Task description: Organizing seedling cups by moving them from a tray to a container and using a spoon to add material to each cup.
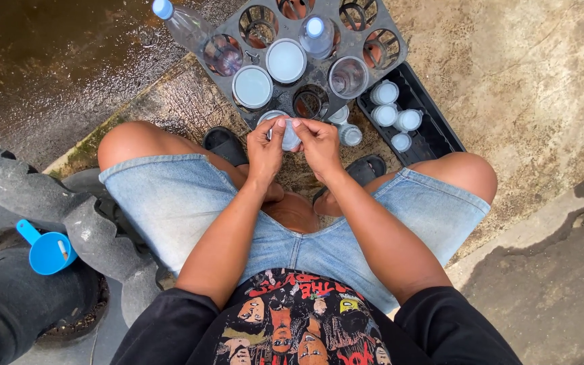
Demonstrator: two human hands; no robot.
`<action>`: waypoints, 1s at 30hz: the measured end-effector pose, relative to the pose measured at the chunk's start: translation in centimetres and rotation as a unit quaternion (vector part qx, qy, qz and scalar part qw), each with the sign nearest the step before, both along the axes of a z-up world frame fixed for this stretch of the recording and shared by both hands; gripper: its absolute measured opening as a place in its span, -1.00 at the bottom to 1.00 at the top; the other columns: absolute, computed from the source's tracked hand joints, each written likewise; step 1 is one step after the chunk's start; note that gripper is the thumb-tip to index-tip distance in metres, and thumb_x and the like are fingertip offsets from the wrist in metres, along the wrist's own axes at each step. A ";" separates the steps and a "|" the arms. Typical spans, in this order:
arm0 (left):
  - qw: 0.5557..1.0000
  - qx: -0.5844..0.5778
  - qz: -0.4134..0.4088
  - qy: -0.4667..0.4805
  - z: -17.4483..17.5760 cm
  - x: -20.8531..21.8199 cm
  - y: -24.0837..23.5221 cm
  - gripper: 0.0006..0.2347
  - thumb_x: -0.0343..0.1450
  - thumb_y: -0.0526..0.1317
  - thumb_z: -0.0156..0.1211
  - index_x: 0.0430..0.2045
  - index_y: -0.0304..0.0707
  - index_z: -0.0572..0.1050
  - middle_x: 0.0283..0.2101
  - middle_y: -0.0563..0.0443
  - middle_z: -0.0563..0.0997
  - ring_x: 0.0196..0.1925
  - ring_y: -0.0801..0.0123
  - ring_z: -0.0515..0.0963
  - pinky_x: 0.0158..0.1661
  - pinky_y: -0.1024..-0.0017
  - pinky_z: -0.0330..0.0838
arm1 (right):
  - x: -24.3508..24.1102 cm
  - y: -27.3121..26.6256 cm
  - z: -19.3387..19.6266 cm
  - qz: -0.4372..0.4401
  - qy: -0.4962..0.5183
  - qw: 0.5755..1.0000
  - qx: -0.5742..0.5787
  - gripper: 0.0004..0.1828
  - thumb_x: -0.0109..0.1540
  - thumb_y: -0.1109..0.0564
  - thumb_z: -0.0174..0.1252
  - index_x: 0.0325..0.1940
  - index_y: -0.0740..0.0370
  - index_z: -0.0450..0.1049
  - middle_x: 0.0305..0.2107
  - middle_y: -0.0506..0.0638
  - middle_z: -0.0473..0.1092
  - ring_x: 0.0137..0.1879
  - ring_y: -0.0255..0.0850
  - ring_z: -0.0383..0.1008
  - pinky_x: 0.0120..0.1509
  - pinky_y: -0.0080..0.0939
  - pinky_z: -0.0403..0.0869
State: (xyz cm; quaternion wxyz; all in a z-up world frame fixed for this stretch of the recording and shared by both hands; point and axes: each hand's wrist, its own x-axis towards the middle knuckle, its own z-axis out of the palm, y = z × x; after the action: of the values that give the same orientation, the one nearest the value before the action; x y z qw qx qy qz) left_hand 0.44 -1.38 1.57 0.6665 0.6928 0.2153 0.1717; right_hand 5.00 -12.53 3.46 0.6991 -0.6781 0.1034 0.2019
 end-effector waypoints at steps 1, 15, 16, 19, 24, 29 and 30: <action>1.000 0.000 -0.001 0.000 0.0 0.1 0.0 -0.86 0.54 -0.24 0.22 -0.19 -0.25 0.71 -0.40 -0.14 0.66 -0.24 0.36 0.58 -0.13 0.32 0.44 | 0.0 0.0 0.0 -0.001 0.000 1.000 0.000 -0.82 0.30 0.17 0.28 -0.06 0.30 0.65 -0.53 0.16 0.53 -0.55 -0.16 0.58 -0.45 -0.23 0.65; 0.999 0.001 0.049 -0.004 -1.4 0.1 -0.2 -0.86 0.54 -0.21 0.24 -0.23 -0.23 0.72 -0.45 -0.07 0.64 -0.30 0.42 0.56 -0.16 0.37 0.42 | -0.4 -0.5 0.8 0.093 -0.043 0.994 0.044 -0.47 0.17 0.20 0.47 0.21 0.28 0.53 -0.26 0.02 0.55 -0.22 -0.40 0.53 -0.12 -0.36 0.65; 0.999 0.001 0.049 -0.004 -1.4 0.1 -0.3 -0.86 0.54 -0.21 0.24 -0.23 -0.23 0.72 -0.45 -0.07 0.64 -0.30 0.42 0.56 -0.16 0.37 0.42 | -0.4 -0.7 0.5 0.093 -0.043 0.994 0.043 -0.47 0.17 0.20 0.47 0.21 0.28 0.53 -0.26 0.02 0.55 -0.22 -0.40 0.53 -0.12 -0.36 0.65; 0.999 0.010 0.044 -0.002 -1.4 -0.1 -0.6 -0.86 0.53 -0.21 0.25 -0.24 -0.23 0.72 -0.46 -0.10 0.63 -0.31 0.38 0.57 -0.17 0.35 0.42 | -0.6 -1.4 -0.2 0.102 -0.028 0.992 0.062 -0.36 0.15 0.23 0.48 0.30 0.31 0.45 -0.18 0.04 0.53 -0.14 -0.40 0.54 0.01 -0.40 0.65; 1.000 0.008 0.019 -0.009 -0.4 0.1 -1.0 -0.87 0.53 -0.23 0.26 -0.22 -0.24 0.72 -0.47 -0.07 0.60 -0.31 0.44 0.51 -0.16 0.38 0.41 | -0.6 -2.2 -1.2 0.093 -0.031 0.993 0.071 -0.38 0.15 0.30 0.47 0.29 0.31 0.46 -0.22 0.04 0.53 -0.18 -0.40 0.54 -0.08 -0.42 0.67; 1.000 0.011 -0.010 -0.009 -0.9 0.1 -2.2 -0.88 0.52 -0.24 0.28 -0.19 -0.25 0.71 -0.43 -0.09 0.62 -0.27 0.40 0.55 -0.13 0.37 0.42 | -0.5 -4.0 -0.5 0.096 -0.057 0.993 0.041 -0.35 0.17 0.30 0.45 0.33 0.23 0.44 -0.13 0.06 0.46 -0.14 -0.32 0.53 -0.10 -0.35 0.66; 1.000 0.006 -0.017 -0.006 -0.8 0.2 -2.6 -0.88 0.52 -0.25 0.29 -0.18 -0.24 0.71 -0.41 -0.08 0.62 -0.25 0.40 0.55 -0.11 0.37 0.42 | -0.4 -4.8 -0.6 0.111 -0.079 0.990 0.021 -0.26 0.14 0.30 0.48 0.39 0.18 0.41 -0.03 0.12 0.40 -0.08 -0.22 0.51 -0.05 -0.26 0.67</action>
State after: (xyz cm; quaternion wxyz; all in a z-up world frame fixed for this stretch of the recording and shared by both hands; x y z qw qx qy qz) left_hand 0.67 -3.98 0.81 0.6668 0.6989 0.1982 0.1659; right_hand 4.65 -17.32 2.86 0.6922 -0.6845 -0.0328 0.2263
